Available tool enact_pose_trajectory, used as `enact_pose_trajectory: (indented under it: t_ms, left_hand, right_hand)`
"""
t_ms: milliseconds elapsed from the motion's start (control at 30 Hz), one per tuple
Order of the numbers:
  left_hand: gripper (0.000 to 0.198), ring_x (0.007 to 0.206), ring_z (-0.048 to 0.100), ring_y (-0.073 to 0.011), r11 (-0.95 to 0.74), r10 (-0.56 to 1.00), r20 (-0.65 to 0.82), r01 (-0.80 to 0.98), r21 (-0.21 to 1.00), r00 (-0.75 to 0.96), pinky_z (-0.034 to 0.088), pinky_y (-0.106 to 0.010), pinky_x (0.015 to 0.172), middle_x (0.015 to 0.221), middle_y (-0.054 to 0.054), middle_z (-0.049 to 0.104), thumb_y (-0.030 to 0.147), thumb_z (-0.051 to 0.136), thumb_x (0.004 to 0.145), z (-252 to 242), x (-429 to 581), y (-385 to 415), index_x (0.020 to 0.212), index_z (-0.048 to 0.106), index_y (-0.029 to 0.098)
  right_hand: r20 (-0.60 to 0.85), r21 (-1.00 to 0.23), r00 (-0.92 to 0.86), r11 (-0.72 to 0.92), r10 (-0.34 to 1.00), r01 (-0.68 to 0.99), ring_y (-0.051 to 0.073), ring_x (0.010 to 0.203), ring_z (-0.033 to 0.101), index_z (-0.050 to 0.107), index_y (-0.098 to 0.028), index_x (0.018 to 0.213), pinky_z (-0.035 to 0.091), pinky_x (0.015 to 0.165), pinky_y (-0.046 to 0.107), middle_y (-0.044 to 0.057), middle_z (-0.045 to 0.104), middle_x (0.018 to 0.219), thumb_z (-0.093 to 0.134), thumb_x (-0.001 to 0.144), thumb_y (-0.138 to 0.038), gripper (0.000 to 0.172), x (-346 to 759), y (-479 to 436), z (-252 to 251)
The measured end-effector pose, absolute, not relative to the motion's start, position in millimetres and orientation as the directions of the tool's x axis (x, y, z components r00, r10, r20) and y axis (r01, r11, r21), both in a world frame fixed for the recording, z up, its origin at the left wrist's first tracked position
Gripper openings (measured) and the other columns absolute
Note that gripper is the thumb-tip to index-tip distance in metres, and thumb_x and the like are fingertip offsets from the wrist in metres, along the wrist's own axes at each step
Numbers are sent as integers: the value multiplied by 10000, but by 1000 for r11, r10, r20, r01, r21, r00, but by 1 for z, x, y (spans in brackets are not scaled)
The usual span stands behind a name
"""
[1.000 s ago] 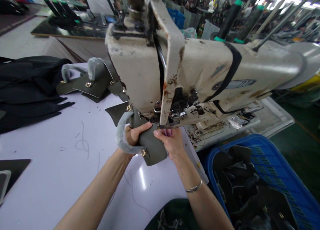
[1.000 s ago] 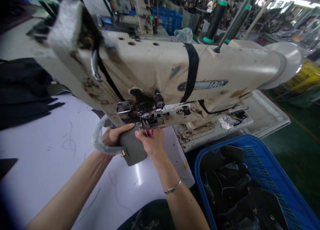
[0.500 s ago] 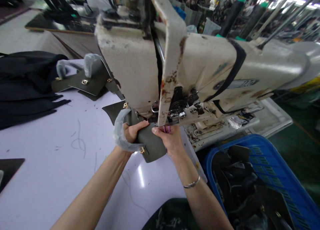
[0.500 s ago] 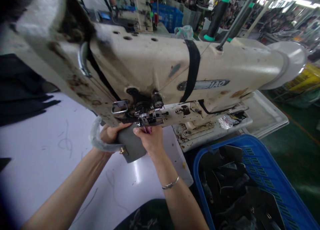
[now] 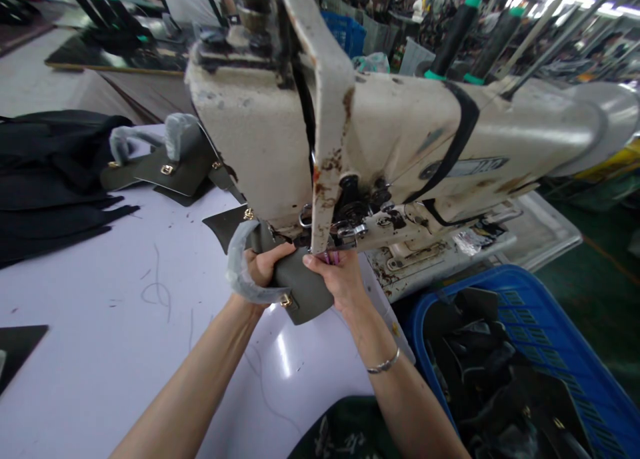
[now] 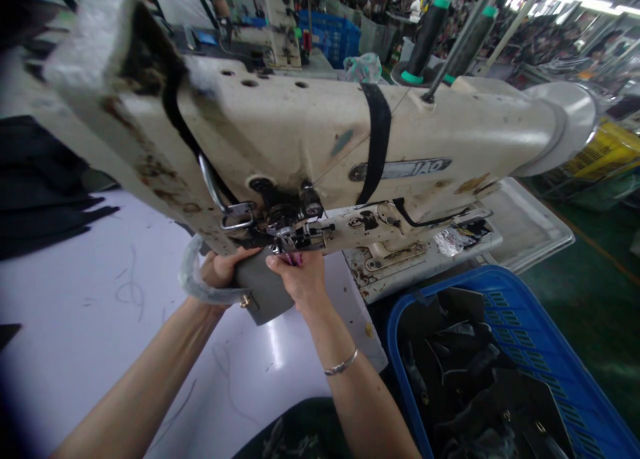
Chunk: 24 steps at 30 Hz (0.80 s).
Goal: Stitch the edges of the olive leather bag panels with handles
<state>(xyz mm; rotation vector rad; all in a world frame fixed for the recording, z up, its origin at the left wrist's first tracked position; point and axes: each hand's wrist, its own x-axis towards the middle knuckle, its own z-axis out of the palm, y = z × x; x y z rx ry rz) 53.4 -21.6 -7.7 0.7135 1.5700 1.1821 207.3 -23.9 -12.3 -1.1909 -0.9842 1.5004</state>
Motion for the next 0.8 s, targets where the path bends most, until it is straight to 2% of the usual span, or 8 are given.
enact_pose_trajectory:
  t_ms: [167,300,400,533,633,700,800]
  left_hand:
    - [360,1014,731,-335,286,882,-316,-135,949,-349,642,-378,832,998,-71,787,360,868,615,-14,52,-22,917,764,194]
    - [293,1002,730,-341,300,873,-326,-127,945,-363,646,-388,837,963,-81,780,349,872,616,-9,53,-22,842,769,192]
    - [344,954,738,-327,287,873,-332,-173,942,-359,656,-379,790,986,-87,777,341,871,605,-2,60,-22,897,772,188]
    - [419,795,743,-298,250,829,-394,-367,896,-397,651,-341,640,917,-115,766,285,898,525,5,71,-27,902,769,153]
    - [456,745,738,-290,244,839,-415,-439,865,-352,644,-335,584,922,-133,772,266,931,509,7,73,-30,920,782,138]
    - [489,794,749,-300,237,858,-404,-453,859,-318,657,-338,621,983,-151,778,244,945,513,6,71,-32,961,788,126]
    - [507,862,758,-300,187,866,-369,-467,864,-336,665,-327,685,1020,-142,782,199,953,506,3,74,-34,981,792,126]
  right_hand:
    - [-208,-950,-76,-220,975,-220,191,735,640,690,-219,743,526,752,310,-6,728,776,821,653,-315,185,206,-24,-10]
    - [-200,-961,-63,-208,978,-181,200,772,654,692,-218,764,528,767,312,-4,732,788,829,659,-316,198,208,-24,-12]
    - [-202,-957,-70,-212,977,-199,196,762,644,687,-214,776,525,765,319,-3,722,785,833,648,-310,217,208,-23,-11]
    - [-239,-927,-99,-257,966,-272,196,759,639,704,-198,795,526,770,331,15,727,810,846,622,-306,248,207,-22,-10]
    - [-260,-910,-110,-281,959,-304,202,774,650,719,-194,810,530,778,336,29,743,847,850,618,-300,256,208,-22,-10]
    - [-227,-932,-112,-249,968,-263,201,785,652,725,-195,797,522,776,326,29,745,852,840,652,-323,225,211,-24,-12]
    - [-144,-988,-128,-150,981,-39,185,727,620,731,-188,709,473,694,287,8,703,741,801,744,-396,223,222,-29,-12]
